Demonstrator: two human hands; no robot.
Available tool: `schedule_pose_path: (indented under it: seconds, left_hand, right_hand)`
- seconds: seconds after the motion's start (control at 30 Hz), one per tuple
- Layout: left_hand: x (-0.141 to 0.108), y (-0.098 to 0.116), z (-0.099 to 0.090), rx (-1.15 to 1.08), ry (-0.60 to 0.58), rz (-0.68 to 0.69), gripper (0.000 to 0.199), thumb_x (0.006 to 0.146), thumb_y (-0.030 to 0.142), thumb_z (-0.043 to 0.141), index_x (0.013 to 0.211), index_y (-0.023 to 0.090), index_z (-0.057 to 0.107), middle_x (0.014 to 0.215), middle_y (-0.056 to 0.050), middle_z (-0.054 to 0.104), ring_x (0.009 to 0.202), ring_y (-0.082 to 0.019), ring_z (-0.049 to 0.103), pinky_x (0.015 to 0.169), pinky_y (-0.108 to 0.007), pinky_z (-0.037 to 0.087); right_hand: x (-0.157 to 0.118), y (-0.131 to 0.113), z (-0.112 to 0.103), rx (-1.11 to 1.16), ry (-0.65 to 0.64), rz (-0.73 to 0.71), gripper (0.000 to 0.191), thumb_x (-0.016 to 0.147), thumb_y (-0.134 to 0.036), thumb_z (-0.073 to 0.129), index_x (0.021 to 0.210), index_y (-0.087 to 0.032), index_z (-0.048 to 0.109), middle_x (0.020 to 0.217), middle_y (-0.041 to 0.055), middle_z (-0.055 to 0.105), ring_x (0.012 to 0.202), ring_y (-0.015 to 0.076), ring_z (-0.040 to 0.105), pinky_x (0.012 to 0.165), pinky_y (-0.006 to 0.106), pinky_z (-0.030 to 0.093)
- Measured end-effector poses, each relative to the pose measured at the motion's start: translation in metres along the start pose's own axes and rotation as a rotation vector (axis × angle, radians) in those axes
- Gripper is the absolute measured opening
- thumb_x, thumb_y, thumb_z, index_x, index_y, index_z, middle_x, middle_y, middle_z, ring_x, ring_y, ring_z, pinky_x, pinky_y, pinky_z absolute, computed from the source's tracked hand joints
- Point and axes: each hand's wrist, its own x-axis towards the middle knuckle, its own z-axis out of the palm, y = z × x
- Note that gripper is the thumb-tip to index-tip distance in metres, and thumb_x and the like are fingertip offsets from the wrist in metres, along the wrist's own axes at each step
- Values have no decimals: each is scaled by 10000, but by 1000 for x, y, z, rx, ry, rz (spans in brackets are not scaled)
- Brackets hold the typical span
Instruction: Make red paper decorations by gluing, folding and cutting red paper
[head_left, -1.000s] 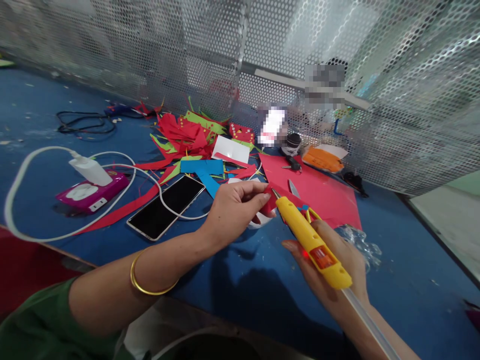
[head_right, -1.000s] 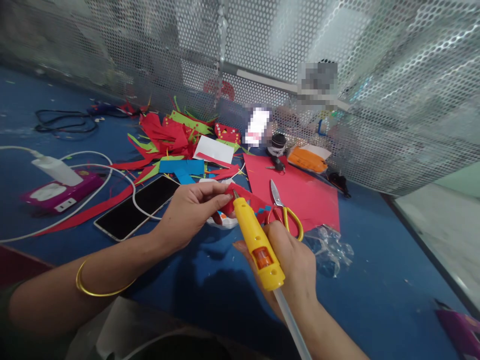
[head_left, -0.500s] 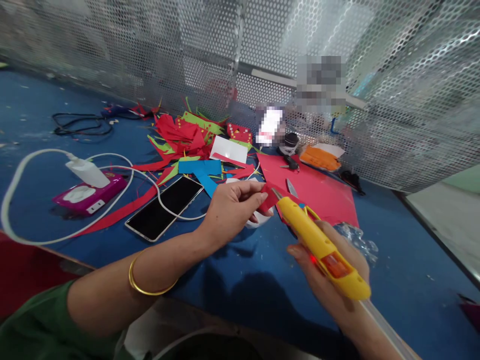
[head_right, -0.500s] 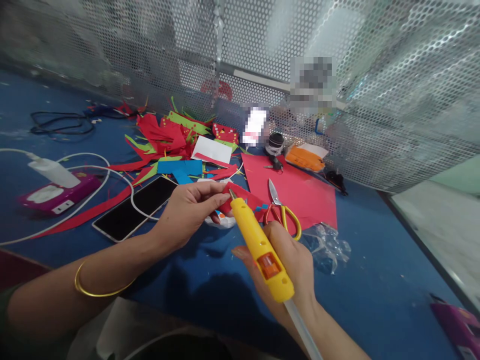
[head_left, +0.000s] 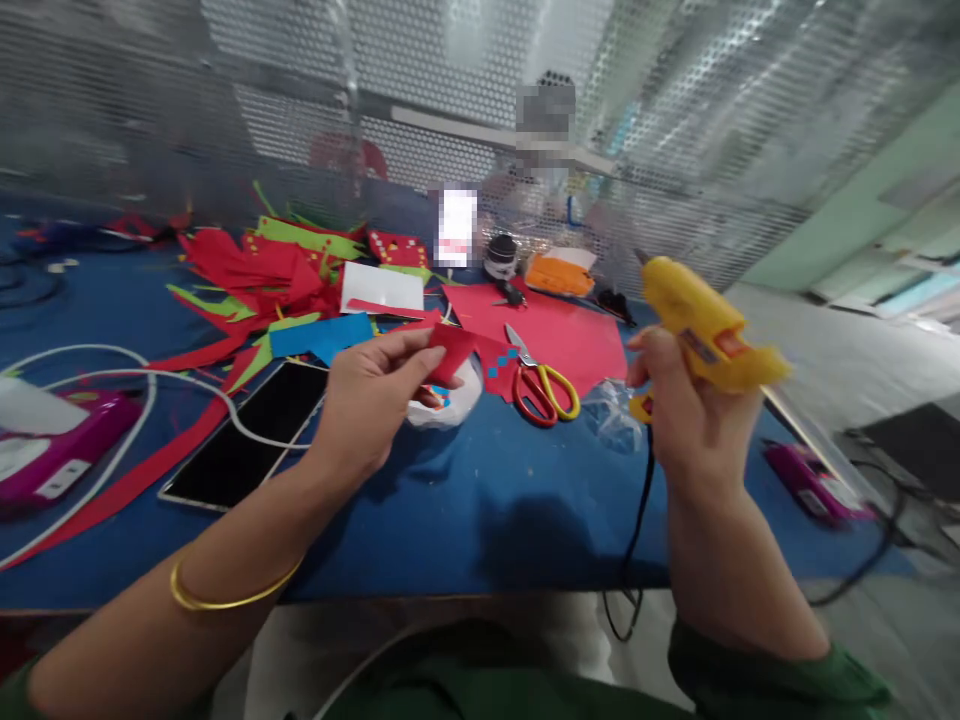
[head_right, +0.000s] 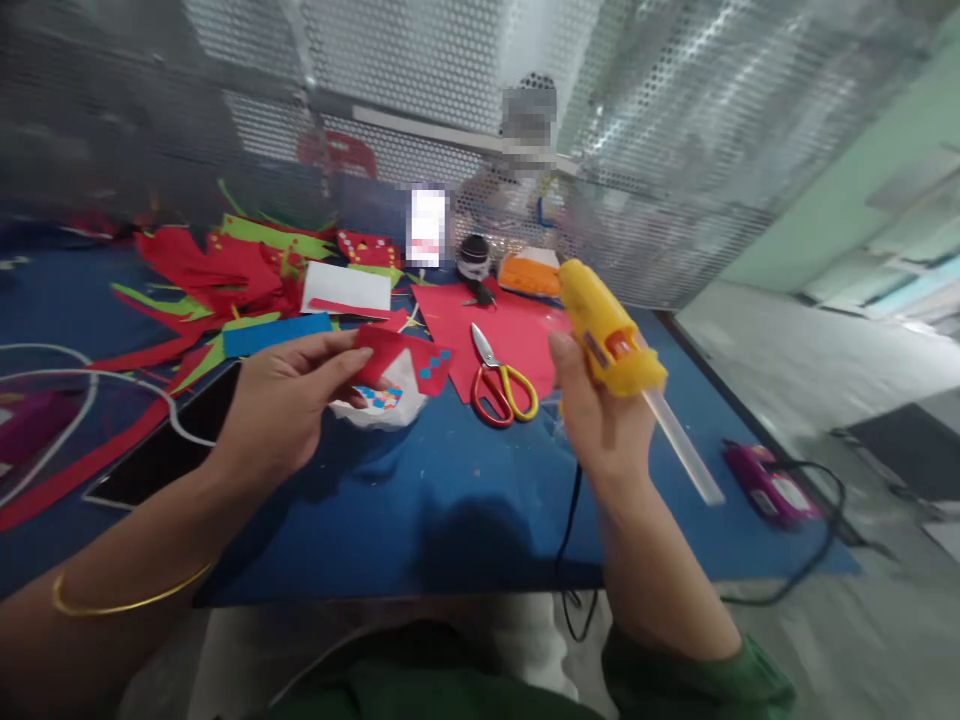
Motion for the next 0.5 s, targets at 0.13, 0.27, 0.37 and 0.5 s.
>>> schedule_pose_path:
  seconds: [0.13,0.27,0.37,0.5]
  left_hand:
    - [3,5,1,-44,39,-45,131,709,236,792,830,196,764,731,-17,741,596,-151,706,458,-200,521]
    - [4,12,1,-59,47,-66,88,716,229,788,793,206,753,713,-23,733,632,-172,721,449,-203,504]
    - [4,15,0,-68,65,-86,109,702,225,784,802,205,746,718,-23,736,632,-175,727,450,-209,500]
    - [5,16,-7,-83,99,-100,164,676,240,803,816,196,729,734,-2,734,619,-155,727,455,-198,491]
  right_hand:
    - [9,30,-23,-114,-101,90,432,784,-574,625,1010,-210,570,864,30,628,673,174,550,625,338,453]
    - [4,64,-35,-324,-240,93,356,715,-441,670,952,-176,651,893,62,617,768,200,565,679,339,450]
    - [0,85,-38,-471,-333,84,285,709,-337,649,939,-178,706,887,61,625,793,203,580,691,322,439]
    - [-1,100,-37,-473,-385,62,253,712,-328,634,900,-189,732,863,68,656,739,210,594,655,331,433]
